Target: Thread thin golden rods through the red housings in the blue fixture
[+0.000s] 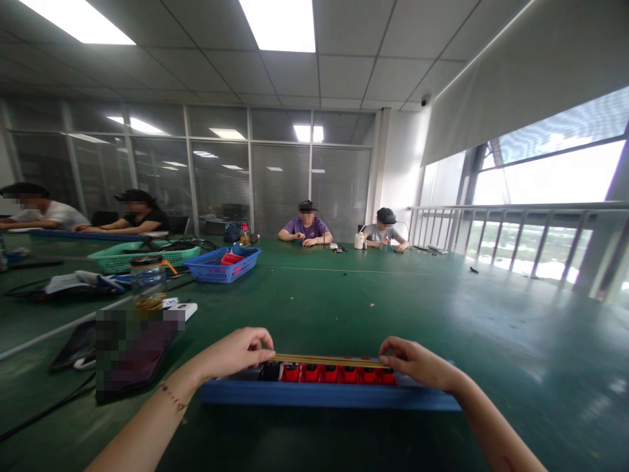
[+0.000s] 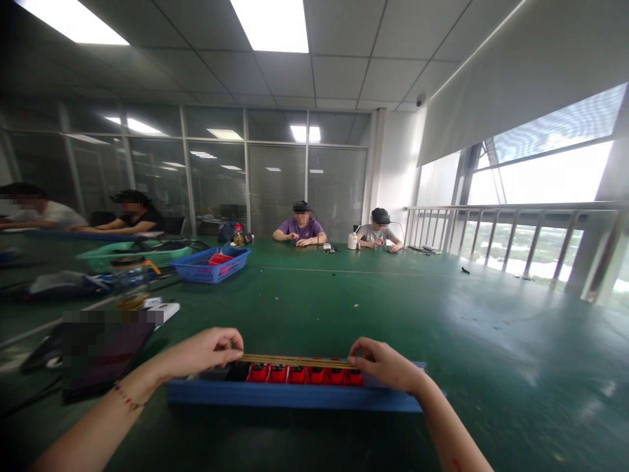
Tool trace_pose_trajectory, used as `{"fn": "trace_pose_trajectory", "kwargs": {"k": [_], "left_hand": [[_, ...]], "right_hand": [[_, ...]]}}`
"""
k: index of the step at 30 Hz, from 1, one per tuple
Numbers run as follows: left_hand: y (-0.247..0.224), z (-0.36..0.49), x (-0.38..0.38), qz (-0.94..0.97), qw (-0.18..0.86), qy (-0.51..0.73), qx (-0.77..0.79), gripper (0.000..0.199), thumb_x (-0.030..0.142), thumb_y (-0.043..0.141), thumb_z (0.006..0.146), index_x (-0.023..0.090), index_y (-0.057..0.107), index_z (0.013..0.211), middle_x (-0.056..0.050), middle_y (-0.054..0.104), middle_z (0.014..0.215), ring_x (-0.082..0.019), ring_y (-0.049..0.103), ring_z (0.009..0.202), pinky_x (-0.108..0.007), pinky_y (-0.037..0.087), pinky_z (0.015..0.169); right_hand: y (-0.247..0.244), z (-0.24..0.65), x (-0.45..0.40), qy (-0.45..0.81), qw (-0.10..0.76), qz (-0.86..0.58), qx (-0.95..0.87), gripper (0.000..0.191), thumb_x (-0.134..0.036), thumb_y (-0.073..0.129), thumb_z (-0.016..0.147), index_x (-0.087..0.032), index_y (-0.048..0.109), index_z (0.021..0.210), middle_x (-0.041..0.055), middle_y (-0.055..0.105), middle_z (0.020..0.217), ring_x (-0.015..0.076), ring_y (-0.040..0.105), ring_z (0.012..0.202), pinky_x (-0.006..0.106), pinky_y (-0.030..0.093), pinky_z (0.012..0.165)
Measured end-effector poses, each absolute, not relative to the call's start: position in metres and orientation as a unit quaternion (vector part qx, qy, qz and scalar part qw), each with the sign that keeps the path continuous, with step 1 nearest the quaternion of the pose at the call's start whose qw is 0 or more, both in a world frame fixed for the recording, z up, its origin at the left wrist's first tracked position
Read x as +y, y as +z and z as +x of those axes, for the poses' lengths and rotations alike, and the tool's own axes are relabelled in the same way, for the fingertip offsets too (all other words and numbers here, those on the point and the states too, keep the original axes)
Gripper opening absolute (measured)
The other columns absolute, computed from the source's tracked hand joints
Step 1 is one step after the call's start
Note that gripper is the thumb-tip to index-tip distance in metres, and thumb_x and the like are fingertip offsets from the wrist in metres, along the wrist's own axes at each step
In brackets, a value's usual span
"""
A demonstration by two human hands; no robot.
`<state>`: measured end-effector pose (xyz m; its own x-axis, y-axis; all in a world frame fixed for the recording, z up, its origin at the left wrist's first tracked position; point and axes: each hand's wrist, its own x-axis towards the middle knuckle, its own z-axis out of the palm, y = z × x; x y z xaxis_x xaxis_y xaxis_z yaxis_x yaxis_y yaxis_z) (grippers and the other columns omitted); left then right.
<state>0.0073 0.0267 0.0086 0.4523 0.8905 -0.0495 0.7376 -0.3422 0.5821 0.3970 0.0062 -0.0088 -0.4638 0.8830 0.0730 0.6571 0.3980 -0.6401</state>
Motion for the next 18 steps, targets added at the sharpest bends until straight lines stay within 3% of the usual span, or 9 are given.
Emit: {"fn": "trace_pose_trajectory", "kwargs": {"k": [7, 13, 18], "left_hand": [[0.0123, 0.0088, 0.0234, 0.803, 0.3, 0.136, 0.497, 0.041, 0.052, 0.043, 0.075, 0.018, 0.053, 0.097, 0.001, 0.058, 0.067, -0.012, 0.049, 0.057, -0.02, 0.034, 0.05], [0.01, 0.0109, 0.0245, 0.805, 0.305, 0.13, 0.491, 0.042, 0.051, 0.04, 0.076, 0.019, 0.052, 0.101, 0.001, 0.059, 0.068, -0.013, 0.05, 0.06, -0.02, 0.035, 0.053], [0.0114, 0.0127, 0.0236, 0.804, 0.312, 0.133, 0.489, 0.042, 0.051, 0.04, 0.076, 0.02, 0.053, 0.101, 0.0, 0.06, 0.068, -0.013, 0.05, 0.062, -0.021, 0.035, 0.054]], "right_hand": [[-0.0105, 0.3977, 0.0077, 0.235, 0.204, -0.479, -0.821, 0.031, -0.047, 0.044, 0.082, -0.021, 0.056, 0.093, -0.0038, 0.044, 0.058, 0.01, 0.038, 0.053, 0.02, 0.03, 0.048], [-0.012, 0.3973, 0.0094, 0.249, 0.192, -0.479, -0.819, 0.035, -0.048, 0.04, 0.083, -0.019, 0.057, 0.094, 0.0012, 0.056, 0.076, 0.0132, 0.049, 0.066, 0.022, 0.038, 0.057], [-0.0129, 0.3971, 0.0099, 0.281, 0.191, -0.473, -0.813, 0.04, -0.051, 0.038, 0.083, -0.019, 0.056, 0.097, 0.0015, 0.056, 0.078, 0.0138, 0.05, 0.068, 0.022, 0.04, 0.059]]}}
